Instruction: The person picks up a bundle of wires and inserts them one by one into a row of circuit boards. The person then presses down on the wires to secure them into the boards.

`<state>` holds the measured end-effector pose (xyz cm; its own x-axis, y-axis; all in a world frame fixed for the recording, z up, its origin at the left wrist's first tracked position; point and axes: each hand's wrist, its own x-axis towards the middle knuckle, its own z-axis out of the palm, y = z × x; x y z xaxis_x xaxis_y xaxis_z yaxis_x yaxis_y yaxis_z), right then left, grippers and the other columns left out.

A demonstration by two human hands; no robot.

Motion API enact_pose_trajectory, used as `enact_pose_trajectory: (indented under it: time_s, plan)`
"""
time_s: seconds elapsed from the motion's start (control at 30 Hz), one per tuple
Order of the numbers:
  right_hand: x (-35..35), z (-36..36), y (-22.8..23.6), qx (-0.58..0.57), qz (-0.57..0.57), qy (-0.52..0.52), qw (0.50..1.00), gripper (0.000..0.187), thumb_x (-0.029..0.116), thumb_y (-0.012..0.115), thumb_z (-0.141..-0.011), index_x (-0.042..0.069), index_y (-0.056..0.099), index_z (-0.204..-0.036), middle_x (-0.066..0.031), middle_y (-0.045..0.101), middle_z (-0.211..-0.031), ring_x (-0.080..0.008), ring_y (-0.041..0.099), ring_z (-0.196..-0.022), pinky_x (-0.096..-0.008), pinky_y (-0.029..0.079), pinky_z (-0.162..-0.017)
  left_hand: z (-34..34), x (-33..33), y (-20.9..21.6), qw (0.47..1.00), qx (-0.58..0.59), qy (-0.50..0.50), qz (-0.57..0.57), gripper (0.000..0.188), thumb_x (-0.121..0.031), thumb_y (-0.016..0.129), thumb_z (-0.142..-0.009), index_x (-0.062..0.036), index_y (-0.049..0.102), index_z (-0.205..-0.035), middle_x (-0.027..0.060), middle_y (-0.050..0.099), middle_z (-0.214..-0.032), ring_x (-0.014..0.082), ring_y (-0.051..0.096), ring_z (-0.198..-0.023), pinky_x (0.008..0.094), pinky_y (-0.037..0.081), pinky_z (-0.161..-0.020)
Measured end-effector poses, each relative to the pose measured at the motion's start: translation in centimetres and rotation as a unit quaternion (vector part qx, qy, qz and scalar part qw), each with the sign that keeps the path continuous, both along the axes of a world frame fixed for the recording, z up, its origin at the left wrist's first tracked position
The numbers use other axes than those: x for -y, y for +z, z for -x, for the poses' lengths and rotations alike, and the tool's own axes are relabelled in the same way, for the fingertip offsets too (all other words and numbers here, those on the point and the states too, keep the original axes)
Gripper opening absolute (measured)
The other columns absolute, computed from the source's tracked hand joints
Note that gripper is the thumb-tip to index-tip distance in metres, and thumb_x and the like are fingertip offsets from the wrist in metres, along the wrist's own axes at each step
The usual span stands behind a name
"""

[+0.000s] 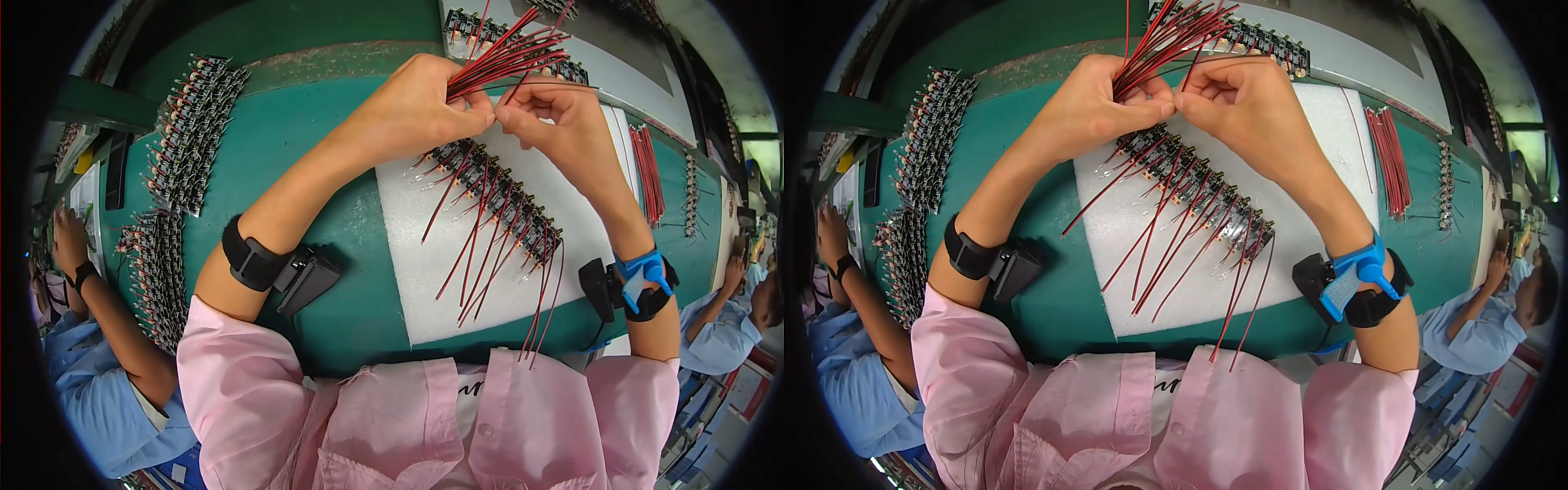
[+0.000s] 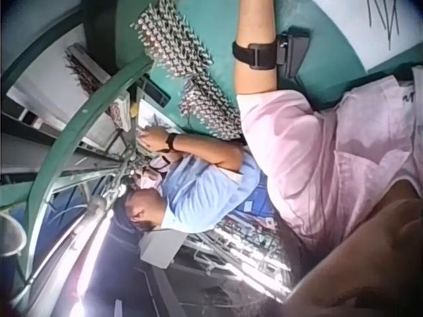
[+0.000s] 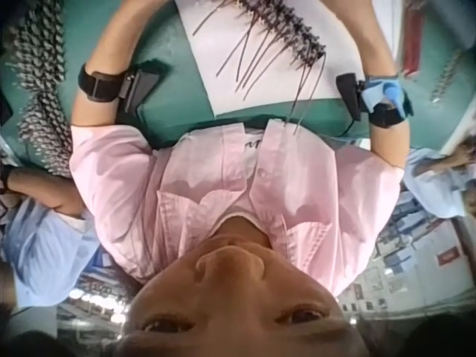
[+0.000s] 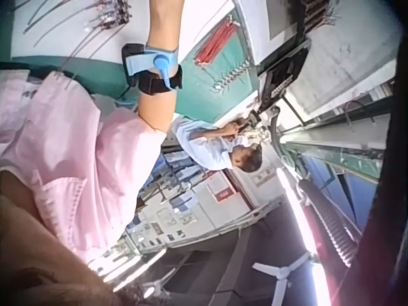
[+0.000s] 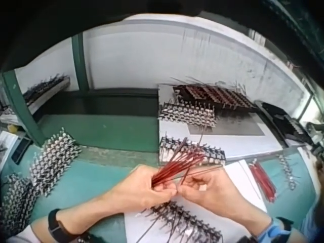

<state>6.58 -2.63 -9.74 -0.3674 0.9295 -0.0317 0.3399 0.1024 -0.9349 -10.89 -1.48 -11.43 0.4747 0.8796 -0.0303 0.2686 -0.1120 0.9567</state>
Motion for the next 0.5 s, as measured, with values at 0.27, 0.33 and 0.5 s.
enact_pose_trajectory:
  time_s: [0.27, 0.33, 0.5]
  plan:
    - [-1.1, 2.5, -2.3, -0.053, 0.028, 0.003, 0.998, 0.009, 0.006, 0.057, -0.072, 0.000, 0.054, -0.067, 0.0022, 0.049, -0.062, -0.0027, 0.043, -0.060, -0.0176, 0.035, -0.053, 2.5, -1.5, -1.7, 0.999, -0.025, -0.024, 0.030, 0.014, -0.016, 0.060, -0.068, -0.0023, 0.056, -0.069, -0.0049, 0.045, -0.057, 0.0020, 0.036, -0.052, 0.0183, 0.027, -0.045]
    - [-1.4, 3.0, -3.9, -0.032, 0.005, 0.000, 0.999, 0.009, 0.005, 0.057, -0.072, 0.000, 0.053, -0.065, 0.0039, 0.048, -0.061, -0.0011, 0.041, -0.059, -0.0165, 0.034, -0.052, 3.2, -2.0, -2.4, 0.997, -0.049, -0.052, 0.028, 0.013, -0.015, 0.060, -0.067, -0.0026, 0.056, -0.069, -0.0048, 0.046, -0.058, 0.0020, 0.037, -0.052, 0.0185, 0.027, -0.045]
    - [-0.9, 4.2, -4.9, 0.046, -0.048, -0.029, 0.997, 0.012, 0.002, 0.057, -0.065, -0.001, 0.048, -0.057, 0.0015, 0.040, -0.047, -0.0028, 0.035, -0.047, -0.0193, 0.031, -0.044, 4.3, -2.4, -3.0, 0.996, -0.063, -0.045, 0.041, 0.013, -0.015, 0.061, -0.067, -0.0031, 0.056, -0.069, -0.0048, 0.046, -0.058, 0.0020, 0.037, -0.051, 0.0187, 0.027, -0.045]
